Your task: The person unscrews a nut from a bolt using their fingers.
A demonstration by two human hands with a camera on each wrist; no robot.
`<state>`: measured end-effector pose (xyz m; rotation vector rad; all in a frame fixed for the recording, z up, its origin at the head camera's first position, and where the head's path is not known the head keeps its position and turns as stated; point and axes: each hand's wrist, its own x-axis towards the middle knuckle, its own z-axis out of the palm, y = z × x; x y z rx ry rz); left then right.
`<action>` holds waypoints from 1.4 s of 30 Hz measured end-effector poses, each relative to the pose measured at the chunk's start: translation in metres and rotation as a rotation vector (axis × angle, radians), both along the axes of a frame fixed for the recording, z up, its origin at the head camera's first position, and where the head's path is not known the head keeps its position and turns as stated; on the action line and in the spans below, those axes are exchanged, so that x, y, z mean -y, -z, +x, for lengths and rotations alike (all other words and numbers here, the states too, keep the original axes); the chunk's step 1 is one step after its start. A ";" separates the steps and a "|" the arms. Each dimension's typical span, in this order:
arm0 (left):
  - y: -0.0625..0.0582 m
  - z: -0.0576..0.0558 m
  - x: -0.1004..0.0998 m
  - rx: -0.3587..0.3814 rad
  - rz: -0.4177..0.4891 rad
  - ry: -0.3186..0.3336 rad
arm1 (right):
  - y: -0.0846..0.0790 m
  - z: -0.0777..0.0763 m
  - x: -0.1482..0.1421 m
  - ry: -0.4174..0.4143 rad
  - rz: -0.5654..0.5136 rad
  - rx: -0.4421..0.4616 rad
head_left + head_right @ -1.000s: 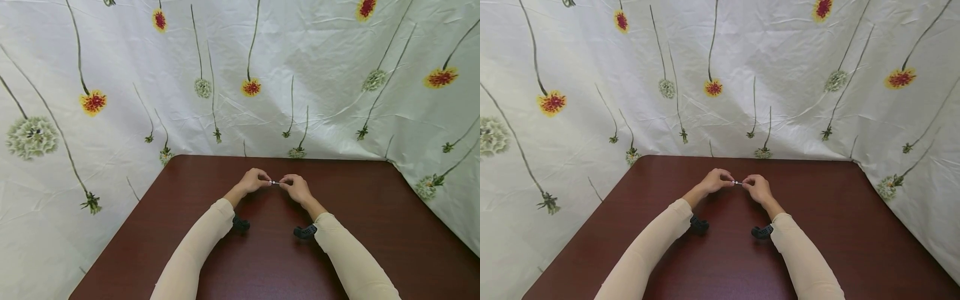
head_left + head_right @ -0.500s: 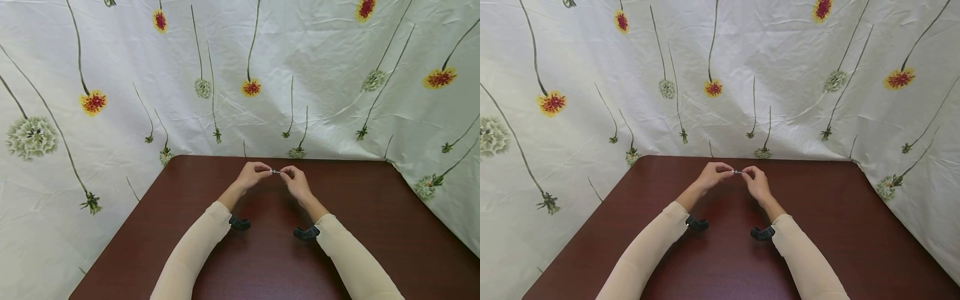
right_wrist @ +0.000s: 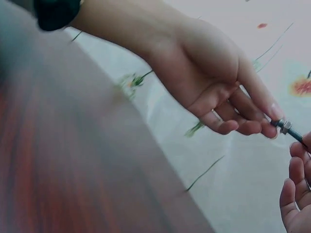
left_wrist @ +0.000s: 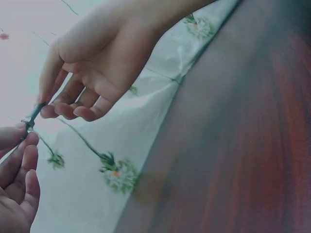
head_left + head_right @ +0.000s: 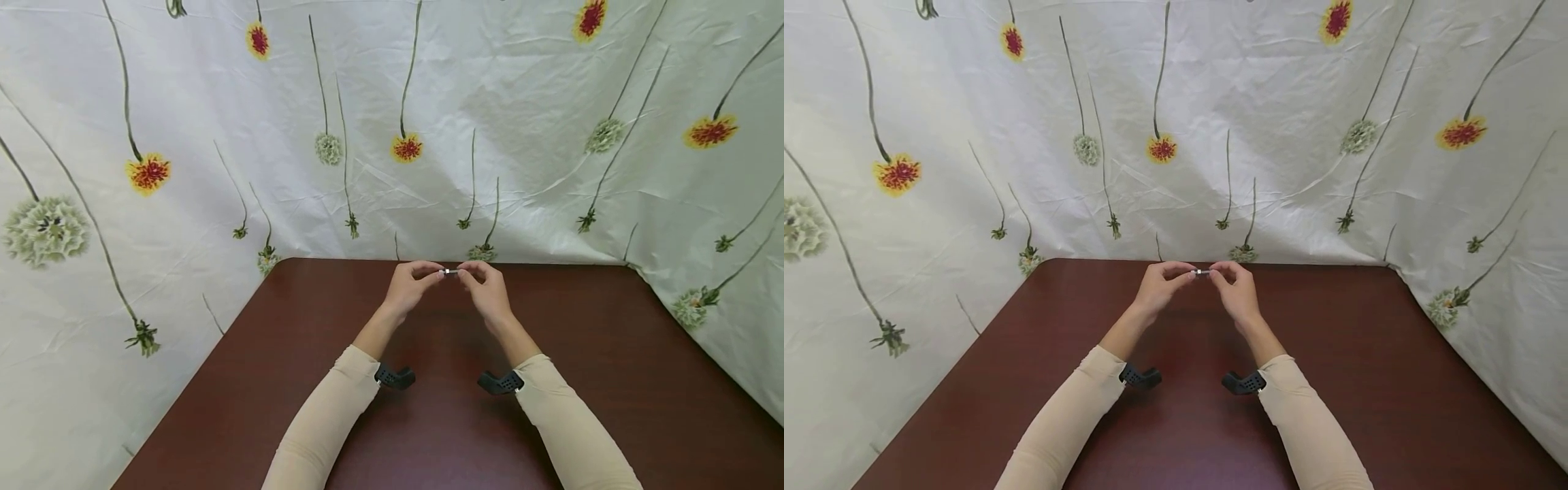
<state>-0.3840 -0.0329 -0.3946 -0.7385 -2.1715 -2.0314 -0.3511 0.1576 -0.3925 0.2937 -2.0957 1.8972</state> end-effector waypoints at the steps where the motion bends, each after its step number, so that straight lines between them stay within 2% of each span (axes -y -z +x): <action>1: -0.001 0.001 0.000 -0.028 -0.010 -0.004 | -0.002 0.001 0.001 0.005 -0.006 -0.007; 5: -0.009 0.004 0.000 -0.113 -0.045 -0.033 | -0.009 0.004 0.003 0.004 -0.020 -0.017; 9: -0.013 0.006 0.002 -0.150 -0.061 -0.057 | -0.014 0.007 0.004 -0.015 -0.008 -0.024; 17: -0.014 0.008 0.001 -0.170 -0.106 -0.058 | -0.016 0.008 0.002 -0.036 0.077 -0.015; 24: -0.014 0.007 0.001 -0.195 -0.125 -0.055 | -0.016 0.005 0.001 -0.064 0.112 -0.054; 32: -0.013 0.006 0.002 -0.216 -0.161 -0.046 | -0.016 0.006 0.000 -0.049 0.157 -0.076; 34: -0.012 0.006 0.002 -0.214 -0.155 -0.038 | -0.018 0.009 0.001 -0.054 0.164 -0.072; 38: -0.011 0.005 0.002 -0.207 -0.143 -0.024 | -0.031 0.025 0.005 -0.067 0.170 -0.039; 42: -0.010 0.005 0.003 -0.214 -0.140 -0.018 | -0.041 0.037 0.009 -0.072 0.175 -0.048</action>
